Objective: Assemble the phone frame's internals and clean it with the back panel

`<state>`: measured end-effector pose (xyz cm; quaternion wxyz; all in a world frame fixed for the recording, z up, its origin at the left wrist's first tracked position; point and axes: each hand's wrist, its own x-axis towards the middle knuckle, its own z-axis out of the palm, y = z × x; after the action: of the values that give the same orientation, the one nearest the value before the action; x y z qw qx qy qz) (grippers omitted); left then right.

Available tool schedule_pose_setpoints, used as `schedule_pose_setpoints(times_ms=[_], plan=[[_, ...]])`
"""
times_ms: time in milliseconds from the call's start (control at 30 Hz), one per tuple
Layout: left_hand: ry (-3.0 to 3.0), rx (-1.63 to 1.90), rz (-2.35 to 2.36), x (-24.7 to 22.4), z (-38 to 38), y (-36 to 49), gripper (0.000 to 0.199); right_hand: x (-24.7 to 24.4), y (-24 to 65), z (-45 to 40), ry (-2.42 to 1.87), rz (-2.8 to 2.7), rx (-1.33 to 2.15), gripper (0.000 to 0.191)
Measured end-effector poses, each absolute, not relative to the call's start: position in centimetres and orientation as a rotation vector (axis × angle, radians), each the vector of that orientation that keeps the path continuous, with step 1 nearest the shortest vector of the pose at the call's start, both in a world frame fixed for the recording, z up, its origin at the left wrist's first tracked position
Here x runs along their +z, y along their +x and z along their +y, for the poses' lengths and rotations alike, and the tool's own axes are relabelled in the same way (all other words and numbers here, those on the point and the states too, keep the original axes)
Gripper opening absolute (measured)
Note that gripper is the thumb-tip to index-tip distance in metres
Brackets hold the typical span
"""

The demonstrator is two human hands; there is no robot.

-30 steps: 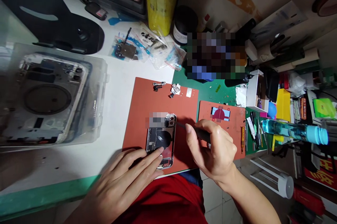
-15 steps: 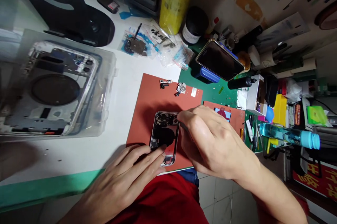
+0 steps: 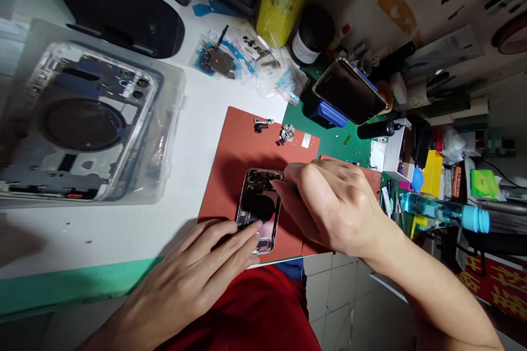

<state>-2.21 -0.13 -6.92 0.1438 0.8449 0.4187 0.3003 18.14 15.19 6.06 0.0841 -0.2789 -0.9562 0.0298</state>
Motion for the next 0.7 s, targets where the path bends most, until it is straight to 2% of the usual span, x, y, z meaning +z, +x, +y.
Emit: schedule_pose_setpoints(times_ms=[167, 267, 700], plan=[[2.46, 0.906, 1.215, -6.95, -0.05, -2.21, 0.033, 5.71, 18.34, 15.19, -0.846, -2.84, 0.073, 0.008], [2.472, 0.903, 1.228, -7.0, -0.05, -2.2, 0.033, 5.61, 18.17, 15.31, -0.842, -2.815, 0.023, 0.012], [2.475, 0.894, 1.231, -6.84, 0.03, -2.22, 0.035, 5.29, 18.73, 15.28, -0.793, -2.804, 0.134, 0.008]])
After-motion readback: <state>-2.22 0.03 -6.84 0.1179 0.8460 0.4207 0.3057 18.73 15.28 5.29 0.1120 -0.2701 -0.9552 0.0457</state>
